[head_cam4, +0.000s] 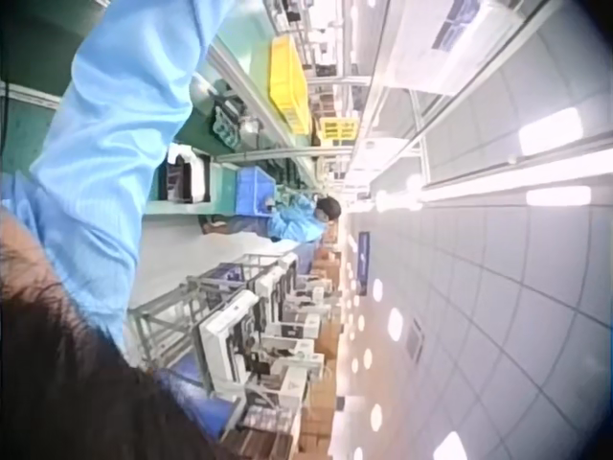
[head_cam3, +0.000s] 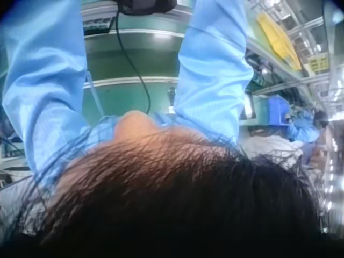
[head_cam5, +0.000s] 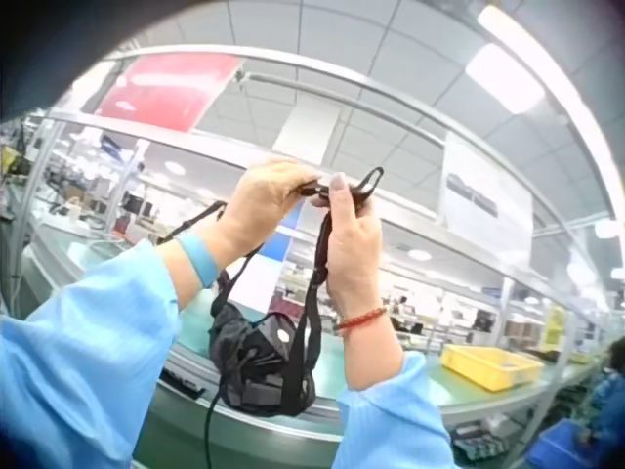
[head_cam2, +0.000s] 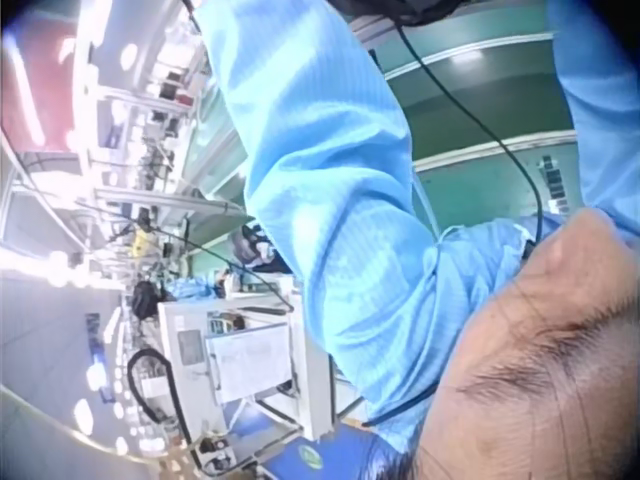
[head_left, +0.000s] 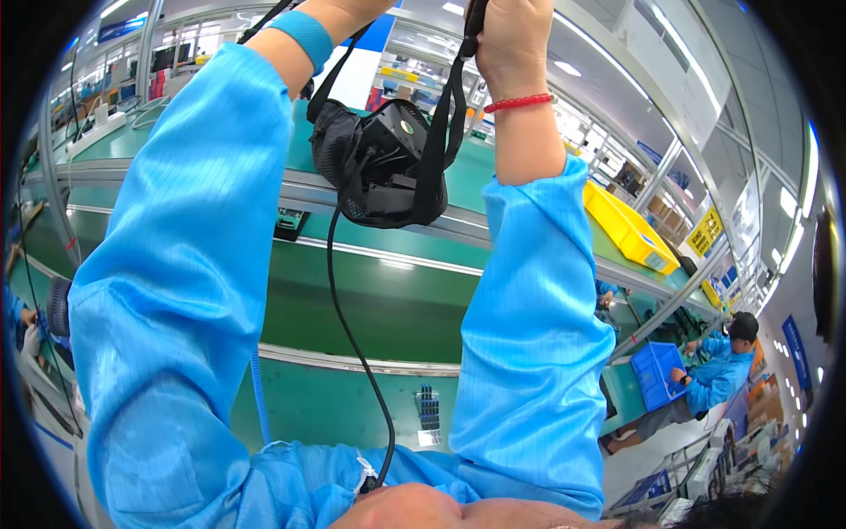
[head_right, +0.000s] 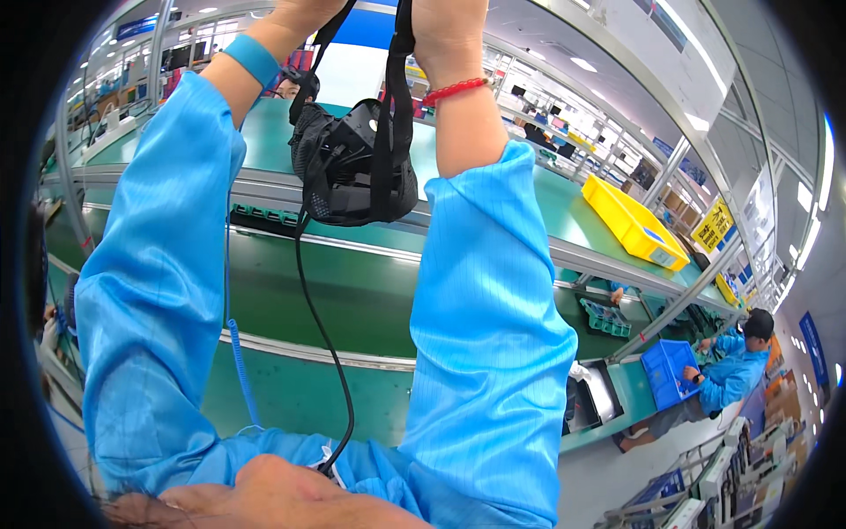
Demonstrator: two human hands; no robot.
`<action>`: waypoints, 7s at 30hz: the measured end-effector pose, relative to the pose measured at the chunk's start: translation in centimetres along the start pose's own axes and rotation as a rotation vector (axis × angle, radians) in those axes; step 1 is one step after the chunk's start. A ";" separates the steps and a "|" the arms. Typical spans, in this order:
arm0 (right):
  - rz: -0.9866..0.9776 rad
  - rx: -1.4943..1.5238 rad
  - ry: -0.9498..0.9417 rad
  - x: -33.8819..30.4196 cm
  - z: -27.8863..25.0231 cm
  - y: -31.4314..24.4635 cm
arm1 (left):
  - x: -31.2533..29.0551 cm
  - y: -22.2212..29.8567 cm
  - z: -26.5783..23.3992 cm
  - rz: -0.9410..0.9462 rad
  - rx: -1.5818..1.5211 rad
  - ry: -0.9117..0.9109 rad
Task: Applying screen protectors or labels to handheld electronic devices on a conveyor belt assembly line.
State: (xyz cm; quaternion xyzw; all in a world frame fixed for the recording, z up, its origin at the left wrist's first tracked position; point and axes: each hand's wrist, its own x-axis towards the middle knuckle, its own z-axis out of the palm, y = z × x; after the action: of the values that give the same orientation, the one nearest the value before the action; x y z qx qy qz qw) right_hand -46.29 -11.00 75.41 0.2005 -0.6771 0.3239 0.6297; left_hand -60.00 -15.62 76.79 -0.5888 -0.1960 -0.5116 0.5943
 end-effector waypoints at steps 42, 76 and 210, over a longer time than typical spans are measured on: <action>-0.388 -0.652 0.201 -0.3 3.1 2.4 | 0.0 1.7 -1.5 0.014 0.209 -0.063; 0.500 -1.543 -0.743 -16.4 -5.7 5.9 | -20.6 9.3 -9.4 -0.491 0.129 -0.824; 1.077 -0.223 0.004 -68.4 -29.0 -3.1 | -48.1 59.6 -1.0 -2.245 -0.956 -0.324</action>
State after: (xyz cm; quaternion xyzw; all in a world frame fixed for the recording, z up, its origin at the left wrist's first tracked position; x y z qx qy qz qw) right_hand -14.52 -2.46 8.70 -0.2430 -0.7130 0.5270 0.3934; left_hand -29.62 -11.31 6.62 -0.3088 -0.4581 -0.6803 -0.4817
